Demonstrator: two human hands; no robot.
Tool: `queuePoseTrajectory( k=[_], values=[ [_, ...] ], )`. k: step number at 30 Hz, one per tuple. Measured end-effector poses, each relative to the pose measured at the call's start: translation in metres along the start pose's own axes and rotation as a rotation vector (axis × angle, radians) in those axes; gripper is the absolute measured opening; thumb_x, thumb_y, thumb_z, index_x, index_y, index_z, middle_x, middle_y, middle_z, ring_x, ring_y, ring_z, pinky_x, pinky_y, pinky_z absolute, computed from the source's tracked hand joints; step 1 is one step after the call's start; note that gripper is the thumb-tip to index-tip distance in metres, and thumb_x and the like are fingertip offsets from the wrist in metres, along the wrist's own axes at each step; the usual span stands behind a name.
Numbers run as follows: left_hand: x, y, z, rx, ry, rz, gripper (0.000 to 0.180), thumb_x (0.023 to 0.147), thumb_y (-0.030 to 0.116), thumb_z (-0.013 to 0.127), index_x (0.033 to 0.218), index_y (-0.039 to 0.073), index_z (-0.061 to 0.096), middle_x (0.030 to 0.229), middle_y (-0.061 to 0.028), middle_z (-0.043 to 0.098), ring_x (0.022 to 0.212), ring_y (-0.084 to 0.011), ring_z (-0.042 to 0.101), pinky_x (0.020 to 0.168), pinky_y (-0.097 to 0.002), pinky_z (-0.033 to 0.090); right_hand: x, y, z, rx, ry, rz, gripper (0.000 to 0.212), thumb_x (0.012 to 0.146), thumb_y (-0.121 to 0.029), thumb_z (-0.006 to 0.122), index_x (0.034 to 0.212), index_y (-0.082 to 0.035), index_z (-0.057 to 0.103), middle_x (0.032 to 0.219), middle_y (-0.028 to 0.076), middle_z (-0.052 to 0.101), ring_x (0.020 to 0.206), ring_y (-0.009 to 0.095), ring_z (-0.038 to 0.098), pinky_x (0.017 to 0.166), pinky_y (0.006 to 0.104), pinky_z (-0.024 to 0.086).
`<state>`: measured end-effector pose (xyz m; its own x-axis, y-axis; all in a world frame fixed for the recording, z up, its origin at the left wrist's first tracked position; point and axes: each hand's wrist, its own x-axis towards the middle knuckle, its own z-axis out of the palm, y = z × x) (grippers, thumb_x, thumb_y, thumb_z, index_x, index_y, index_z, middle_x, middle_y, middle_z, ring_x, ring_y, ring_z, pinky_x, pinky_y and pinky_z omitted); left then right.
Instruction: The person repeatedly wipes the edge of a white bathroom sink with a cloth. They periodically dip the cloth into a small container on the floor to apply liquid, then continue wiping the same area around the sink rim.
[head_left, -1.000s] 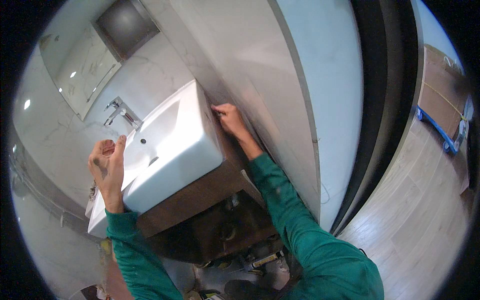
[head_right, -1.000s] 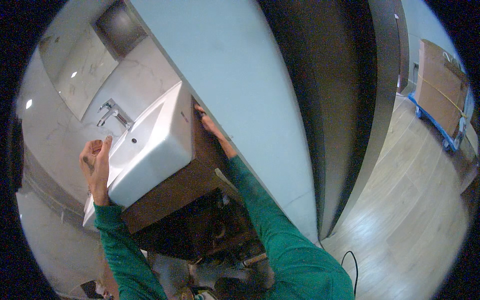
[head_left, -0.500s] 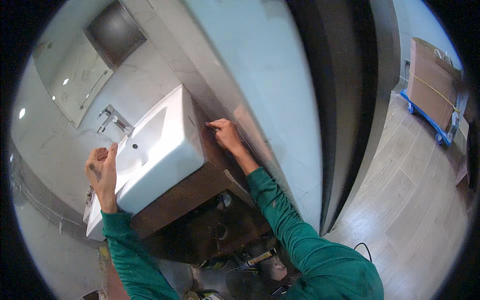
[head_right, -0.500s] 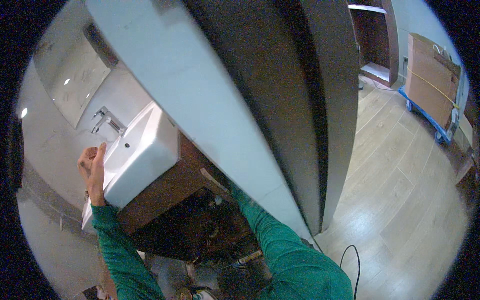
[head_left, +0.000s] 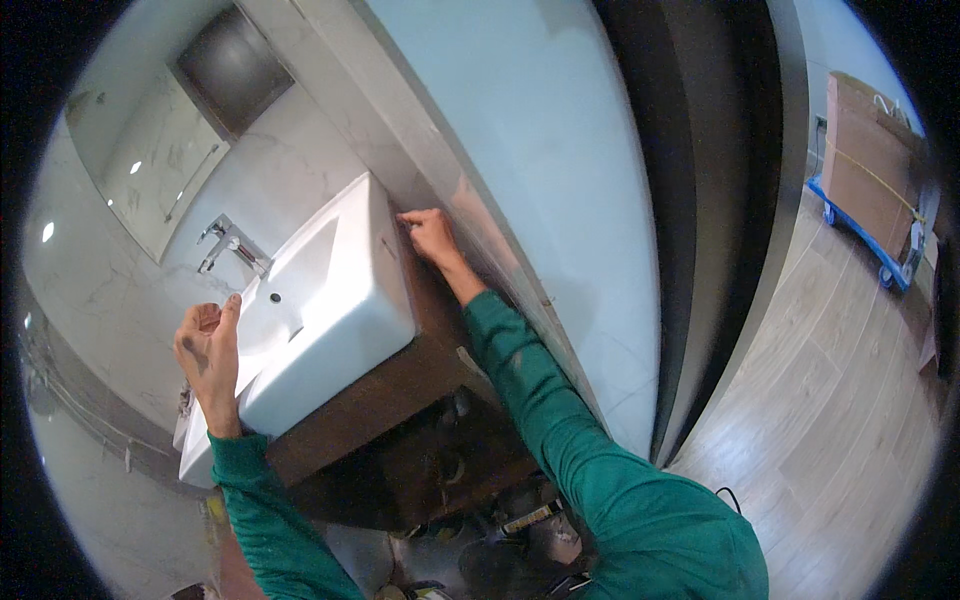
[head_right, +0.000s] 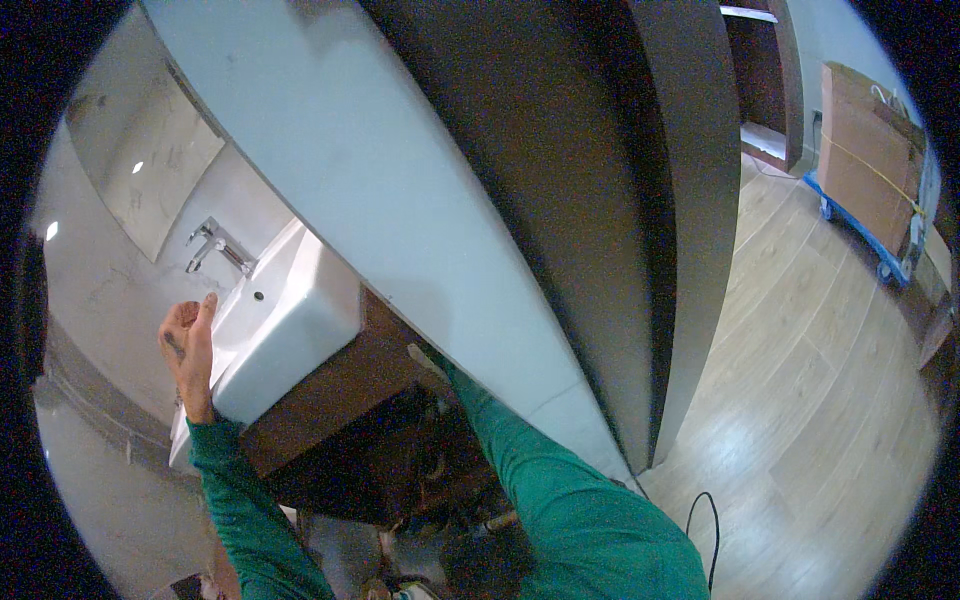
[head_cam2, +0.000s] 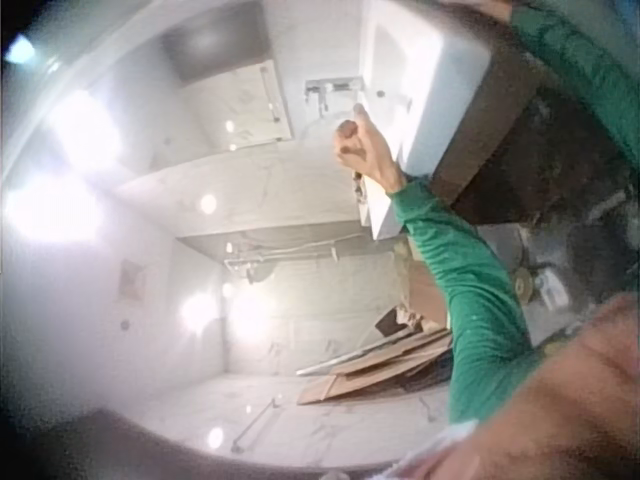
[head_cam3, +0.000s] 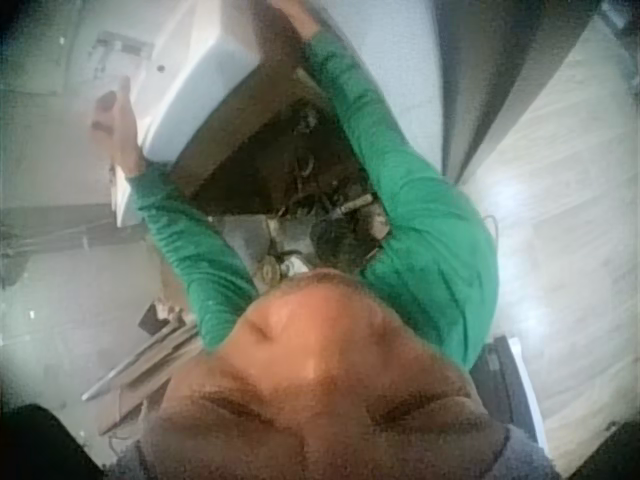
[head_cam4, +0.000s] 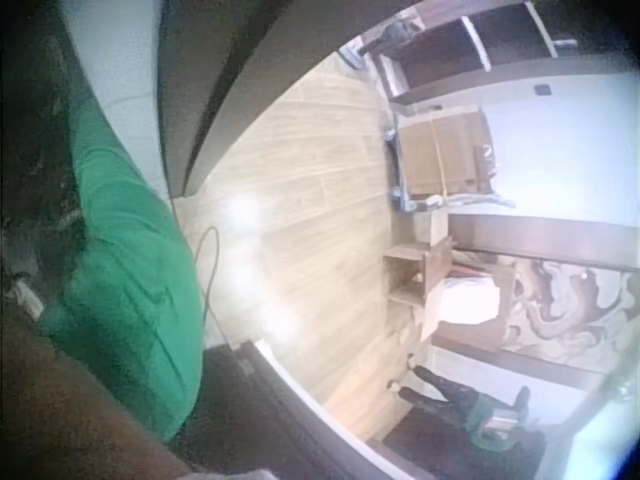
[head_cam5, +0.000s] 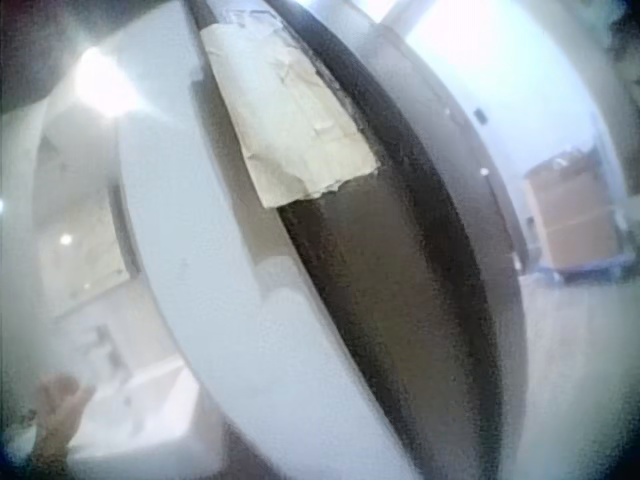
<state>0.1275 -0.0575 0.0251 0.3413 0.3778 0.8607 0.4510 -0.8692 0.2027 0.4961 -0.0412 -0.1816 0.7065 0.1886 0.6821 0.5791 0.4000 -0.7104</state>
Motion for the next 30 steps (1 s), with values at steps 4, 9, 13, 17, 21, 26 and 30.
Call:
queuePoseTrajectory(
  k=[4,9,13,17,21,26,30],
  values=[
    [-0.001,0.002,0.000,-0.016,0.035,0.041,0.044,0.084,0.031,0.076,0.094,-0.011,0.069,0.083,-0.0204,0.071,0.080,-0.0260,0.069,0.074,-0.0360,0.054,-0.011,0.017,0.003,-0.037,0.081,-0.119,0.043,0.072,0.004,0.051,0.108,-0.004,0.074,0.107,0.020,0.071,0.100,0.033,0.069,0.090,0.0362,0.053],
    [-0.003,0.006,-0.001,-0.006,0.028,0.034,0.043,0.083,0.031,0.076,0.094,-0.010,0.070,0.084,-0.0200,0.071,0.080,-0.0261,0.070,0.074,-0.0354,0.054,-0.012,0.014,0.001,-0.011,0.078,-0.127,0.043,0.071,0.003,0.051,0.106,-0.004,0.075,0.109,0.021,0.071,0.099,0.033,0.070,0.088,0.0361,0.054],
    [-0.002,0.002,-0.001,-0.015,0.036,0.027,0.043,0.083,0.031,0.076,0.094,-0.010,0.070,0.084,-0.0200,0.071,0.081,-0.0260,0.070,0.075,-0.0350,0.054,-0.001,-0.005,-0.001,-0.026,0.044,-0.034,0.044,0.071,0.002,0.050,0.107,-0.003,0.074,0.103,0.021,0.072,0.094,0.033,0.071,0.086,0.0365,0.054],
    [0.002,-0.005,0.002,0.005,0.037,0.022,0.044,0.083,0.033,0.076,0.095,-0.010,0.070,0.084,-0.0203,0.072,0.080,-0.0263,0.070,0.075,-0.0349,0.055,-0.040,-0.015,-0.020,0.042,0.042,-0.030,0.038,0.075,0.003,0.053,0.106,-0.002,0.074,0.101,0.019,0.073,0.091,0.030,0.071,0.084,0.0355,0.054],
    [0.002,-0.006,0.001,0.016,0.023,0.011,0.045,0.084,0.034,0.075,0.096,-0.009,0.070,0.084,-0.0206,0.072,0.080,-0.0271,0.070,0.075,-0.0361,0.055,-0.067,-0.025,-0.027,0.206,0.057,0.181,0.033,0.079,0.004,0.057,0.107,-0.003,0.074,0.104,0.016,0.074,0.091,0.027,0.071,0.083,0.0341,0.054],
    [0.000,-0.001,0.000,0.041,0.030,0.017,0.043,0.085,0.033,0.075,0.093,-0.009,0.070,0.084,-0.0207,0.072,0.079,-0.0266,0.071,0.074,-0.0359,0.055,-0.064,-0.025,-0.022,0.067,0.116,-0.109,0.032,0.081,0.002,0.059,0.108,-0.005,0.074,0.108,0.014,0.073,0.091,0.026,0.071,0.082,0.0332,0.054],
    [0.001,-0.001,0.000,0.000,0.038,0.024,0.042,0.085,0.033,0.076,0.091,-0.008,0.071,0.083,-0.0199,0.072,0.078,-0.0256,0.070,0.074,-0.0345,0.055,-0.029,-0.014,-0.013,0.070,0.109,-0.181,0.031,0.080,0.000,0.058,0.105,-0.006,0.076,0.099,0.014,0.075,0.086,0.027,0.072,0.079,0.0339,0.055]
  ],
)
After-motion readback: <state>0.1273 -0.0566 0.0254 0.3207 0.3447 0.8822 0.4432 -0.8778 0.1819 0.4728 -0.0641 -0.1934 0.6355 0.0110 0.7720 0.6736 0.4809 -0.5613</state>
